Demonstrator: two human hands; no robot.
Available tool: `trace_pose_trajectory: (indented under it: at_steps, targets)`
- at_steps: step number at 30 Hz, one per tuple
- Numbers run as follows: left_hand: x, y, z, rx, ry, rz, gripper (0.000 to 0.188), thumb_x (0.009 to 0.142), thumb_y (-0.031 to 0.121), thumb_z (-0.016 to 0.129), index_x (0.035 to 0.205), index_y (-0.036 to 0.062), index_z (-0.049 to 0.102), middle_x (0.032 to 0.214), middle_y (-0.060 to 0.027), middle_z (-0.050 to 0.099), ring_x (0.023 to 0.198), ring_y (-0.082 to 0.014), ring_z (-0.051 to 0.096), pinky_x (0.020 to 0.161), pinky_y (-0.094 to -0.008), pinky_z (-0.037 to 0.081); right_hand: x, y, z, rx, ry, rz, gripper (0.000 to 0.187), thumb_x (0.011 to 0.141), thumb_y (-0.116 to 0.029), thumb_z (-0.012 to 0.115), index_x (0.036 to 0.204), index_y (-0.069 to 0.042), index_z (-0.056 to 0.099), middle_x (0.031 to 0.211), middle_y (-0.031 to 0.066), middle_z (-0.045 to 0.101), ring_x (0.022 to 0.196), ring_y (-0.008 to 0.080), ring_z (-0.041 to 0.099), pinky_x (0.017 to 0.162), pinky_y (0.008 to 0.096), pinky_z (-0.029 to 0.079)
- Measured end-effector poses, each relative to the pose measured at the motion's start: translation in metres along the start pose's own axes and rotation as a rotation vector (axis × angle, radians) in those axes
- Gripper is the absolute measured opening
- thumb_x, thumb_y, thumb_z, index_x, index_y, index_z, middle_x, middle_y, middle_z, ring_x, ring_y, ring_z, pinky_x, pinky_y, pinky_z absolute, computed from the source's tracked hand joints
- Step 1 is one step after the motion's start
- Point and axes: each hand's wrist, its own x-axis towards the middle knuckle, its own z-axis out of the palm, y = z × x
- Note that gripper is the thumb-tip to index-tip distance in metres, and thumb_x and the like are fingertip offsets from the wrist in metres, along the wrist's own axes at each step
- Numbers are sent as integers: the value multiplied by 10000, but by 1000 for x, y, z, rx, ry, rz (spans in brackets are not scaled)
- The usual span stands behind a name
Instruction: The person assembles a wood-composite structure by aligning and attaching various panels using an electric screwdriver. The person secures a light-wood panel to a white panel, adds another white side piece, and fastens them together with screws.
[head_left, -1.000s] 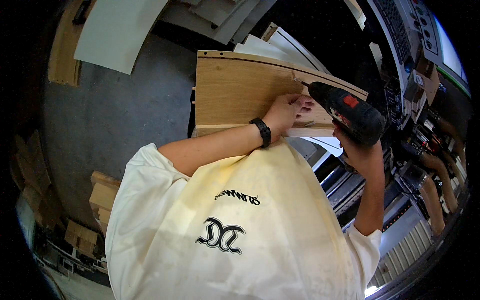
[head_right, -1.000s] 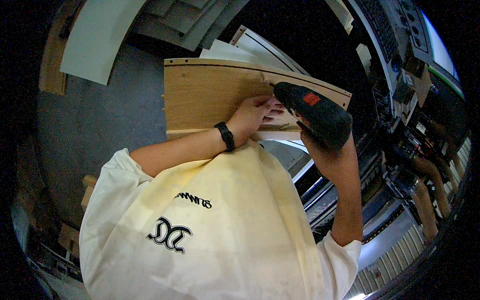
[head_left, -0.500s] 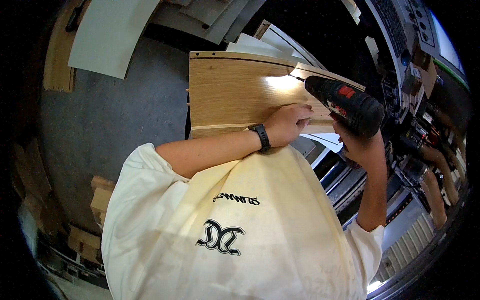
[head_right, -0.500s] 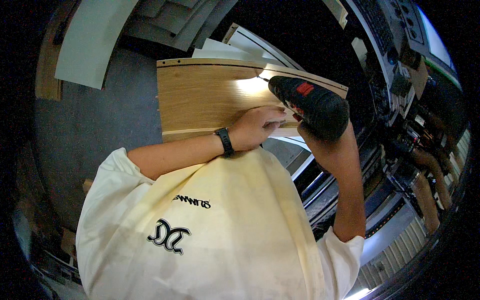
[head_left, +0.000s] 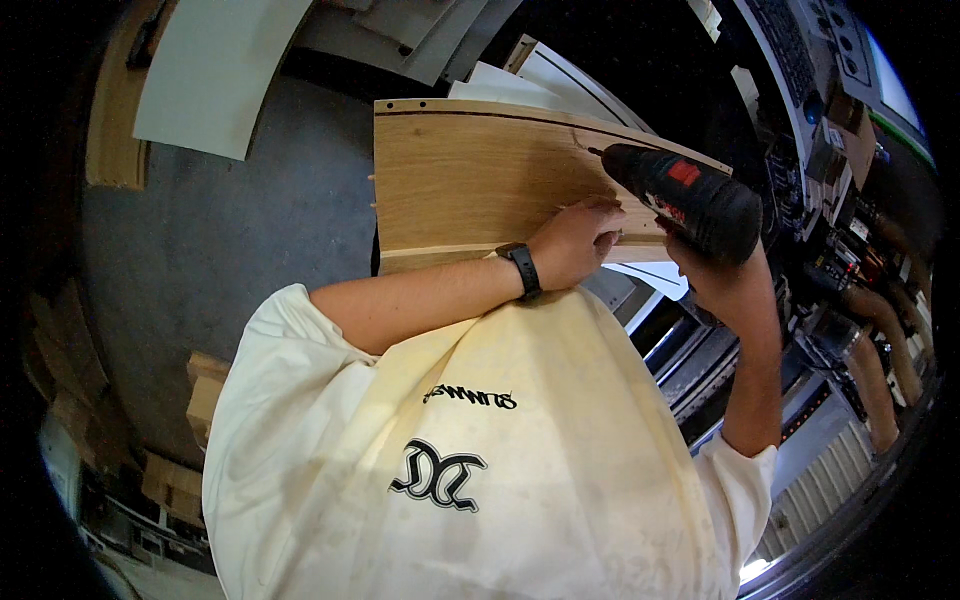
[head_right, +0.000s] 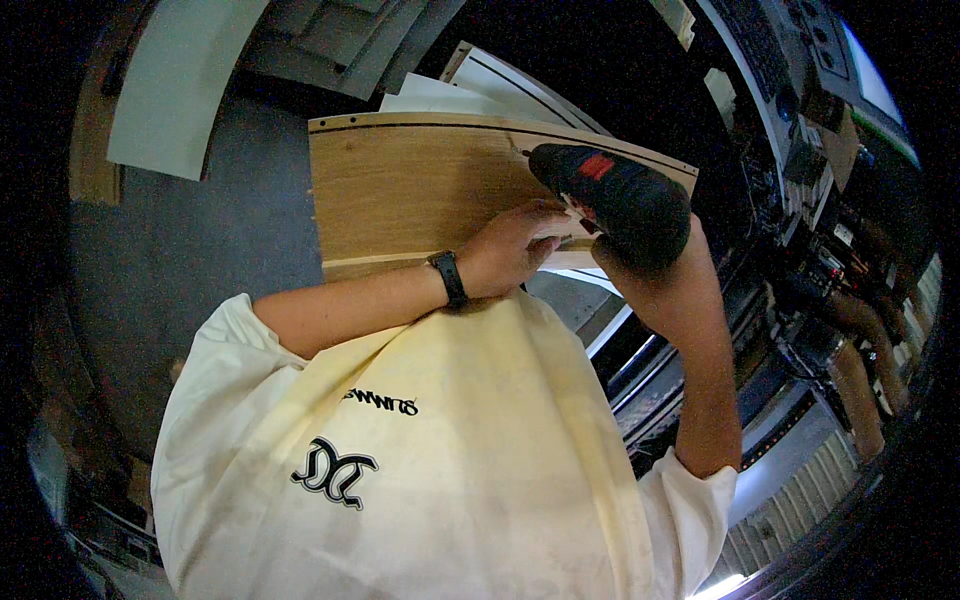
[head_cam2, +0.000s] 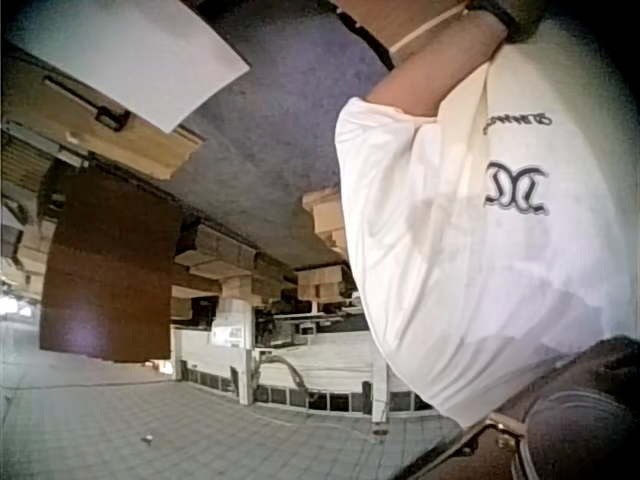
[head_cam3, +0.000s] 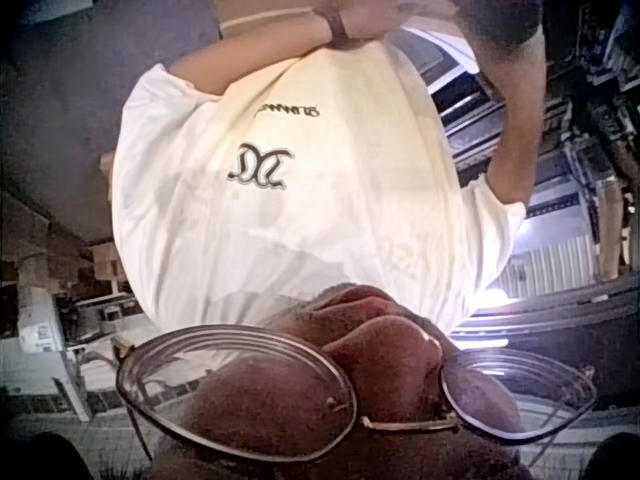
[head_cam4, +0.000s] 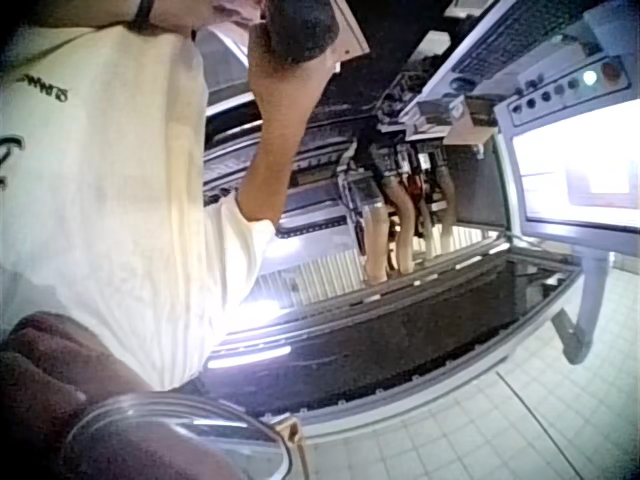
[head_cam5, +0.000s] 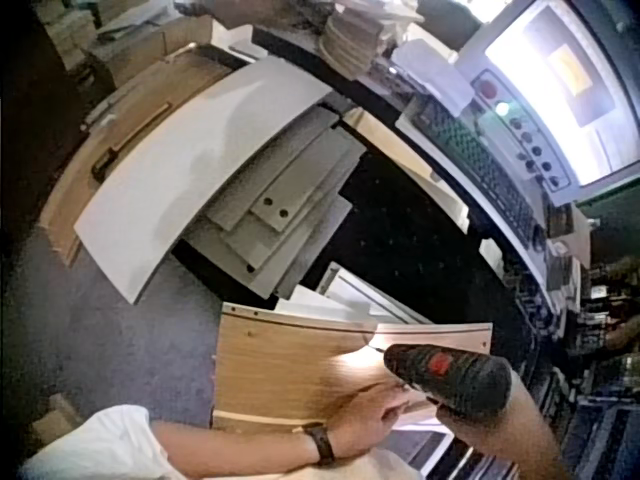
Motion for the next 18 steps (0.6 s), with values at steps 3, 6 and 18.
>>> trace_pose_trajectory:
  at_steps: [3, 6, 18]
  targets:
    - [2, 2, 0, 64, -99, -101, 272, 942, 89, 597, 1200, 8, 620, 1201, -234, 632, 1106, -421, 597, 989, -472, 488, -11, -4, -10, 30, 73, -3, 334, 792, -104, 803, 1093, -9, 693, 982, 130, 736, 858, 228, 710, 800, 354, 553]
    - [8, 11, 1, 296, -171, -53, 265, 946, 88, 583, 1198, 9, 600, 1187, -227, 624, 1107, -429, 583, 973, -492, 493, -39, 22, -31, -41, 111, -37, 321, 825, -129, 793, 1109, -15, 699, 963, 105, 739, 827, 174, 694, 749, 325, 545]
    - [33, 40, 30, 1111, -546, 117, 222, 934, 137, 579, 1116, 21, 629, 1165, -177, 620, 1147, -359, 585, 900, -483, 531, -119, 101, -14, 592, 413, 285, 277, 800, -126, 768, 1059, -30, 740, 935, 62, 751, 779, 155, 663, 691, 296, 521]
